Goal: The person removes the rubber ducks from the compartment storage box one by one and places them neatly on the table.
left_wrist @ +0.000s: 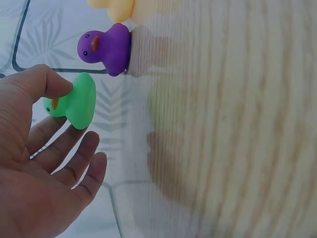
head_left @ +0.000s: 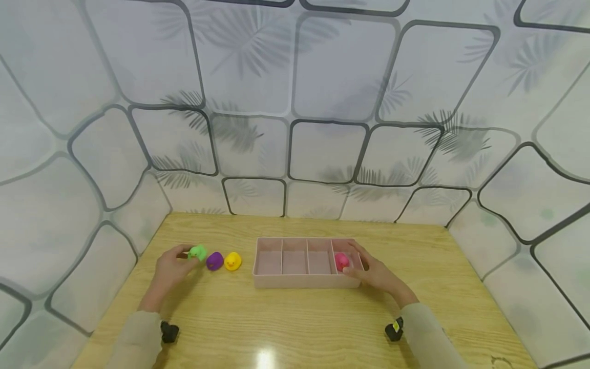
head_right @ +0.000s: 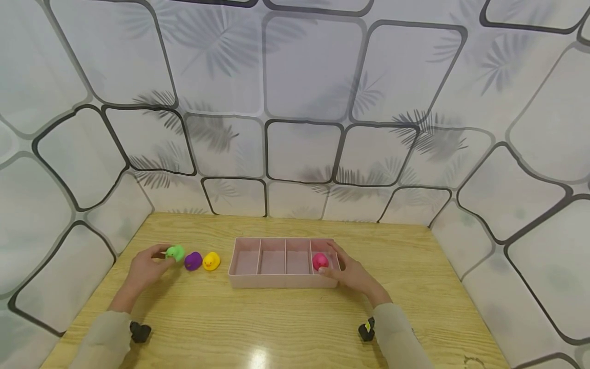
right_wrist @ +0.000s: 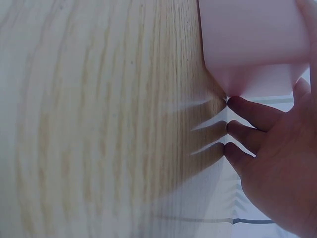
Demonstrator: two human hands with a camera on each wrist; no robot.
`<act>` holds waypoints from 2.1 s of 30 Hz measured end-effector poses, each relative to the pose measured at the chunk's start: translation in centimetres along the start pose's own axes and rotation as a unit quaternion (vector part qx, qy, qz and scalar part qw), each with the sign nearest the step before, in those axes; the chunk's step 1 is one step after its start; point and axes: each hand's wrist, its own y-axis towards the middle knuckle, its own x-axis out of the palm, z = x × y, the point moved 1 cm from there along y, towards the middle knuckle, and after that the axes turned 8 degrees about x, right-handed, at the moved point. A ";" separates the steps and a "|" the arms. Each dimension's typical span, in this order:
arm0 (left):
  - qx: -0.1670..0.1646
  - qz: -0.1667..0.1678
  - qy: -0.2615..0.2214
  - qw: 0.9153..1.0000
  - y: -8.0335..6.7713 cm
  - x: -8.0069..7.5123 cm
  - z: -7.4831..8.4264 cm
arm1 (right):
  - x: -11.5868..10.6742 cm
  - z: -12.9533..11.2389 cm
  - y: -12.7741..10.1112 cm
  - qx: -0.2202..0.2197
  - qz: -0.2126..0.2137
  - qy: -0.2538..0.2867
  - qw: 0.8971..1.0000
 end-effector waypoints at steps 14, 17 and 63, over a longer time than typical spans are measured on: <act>0.010 -0.019 0.052 0.998 -0.2 -0.1 -0.4 | 0.1 -0.1 -0.1 -0.016 -0.011 0.029 0.999; 0.019 -0.021 0.055 0.998 -0.3 -0.1 -0.6 | 0.1 -0.1 -0.1 -0.022 -0.012 0.033 0.999; 0.053 -0.025 0.067 0.996 -0.7 0.1 -1.1 | 0.2 0.1 0.1 -0.015 -0.003 0.013 1.000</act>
